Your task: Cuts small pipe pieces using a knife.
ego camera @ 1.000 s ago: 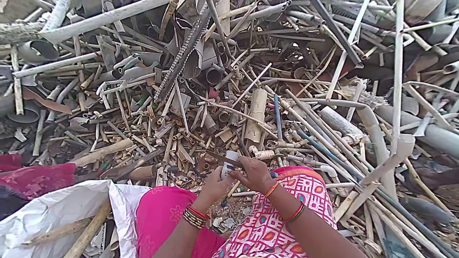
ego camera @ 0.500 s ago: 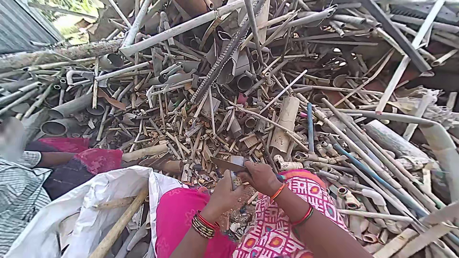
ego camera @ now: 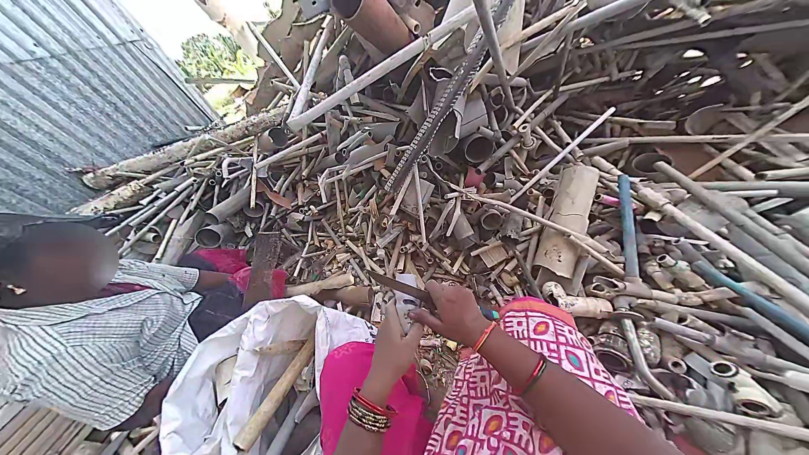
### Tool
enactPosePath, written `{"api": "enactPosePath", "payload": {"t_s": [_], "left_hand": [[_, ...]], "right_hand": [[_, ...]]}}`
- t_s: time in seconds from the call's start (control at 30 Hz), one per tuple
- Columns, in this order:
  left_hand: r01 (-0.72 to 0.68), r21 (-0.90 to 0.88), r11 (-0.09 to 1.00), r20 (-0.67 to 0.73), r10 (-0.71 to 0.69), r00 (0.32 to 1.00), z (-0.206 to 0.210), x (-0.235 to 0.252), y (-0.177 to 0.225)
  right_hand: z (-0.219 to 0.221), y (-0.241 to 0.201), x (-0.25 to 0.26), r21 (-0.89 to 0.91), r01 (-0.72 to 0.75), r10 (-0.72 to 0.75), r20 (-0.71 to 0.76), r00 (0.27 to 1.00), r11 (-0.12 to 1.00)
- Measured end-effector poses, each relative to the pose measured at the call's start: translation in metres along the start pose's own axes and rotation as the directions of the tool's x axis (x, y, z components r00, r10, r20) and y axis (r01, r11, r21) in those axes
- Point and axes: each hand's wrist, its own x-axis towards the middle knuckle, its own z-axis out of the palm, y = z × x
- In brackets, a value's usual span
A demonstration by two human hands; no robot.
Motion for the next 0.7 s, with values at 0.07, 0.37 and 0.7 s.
{"api": "enactPosePath", "payload": {"t_s": [0.07,0.37,0.7], "left_hand": [[-0.057,0.135,0.989,0.053,0.050,0.997,0.004,-0.002,0.011],[-0.259,0.333,0.907,0.156,0.218,0.963,0.034,-0.016,0.051],[-0.158,-0.109,0.981,0.153,0.174,0.973,0.058,-0.030,0.074]], "right_hand": [[-0.003,0.009,-0.009,-0.032,0.032,-0.034,-0.077,0.996,0.999],[-0.012,0.040,-0.044,-0.132,0.125,-0.174,-0.490,0.854,0.983],[-0.050,0.050,-0.071,0.069,-0.318,0.313,-0.457,0.832,0.946]]}}
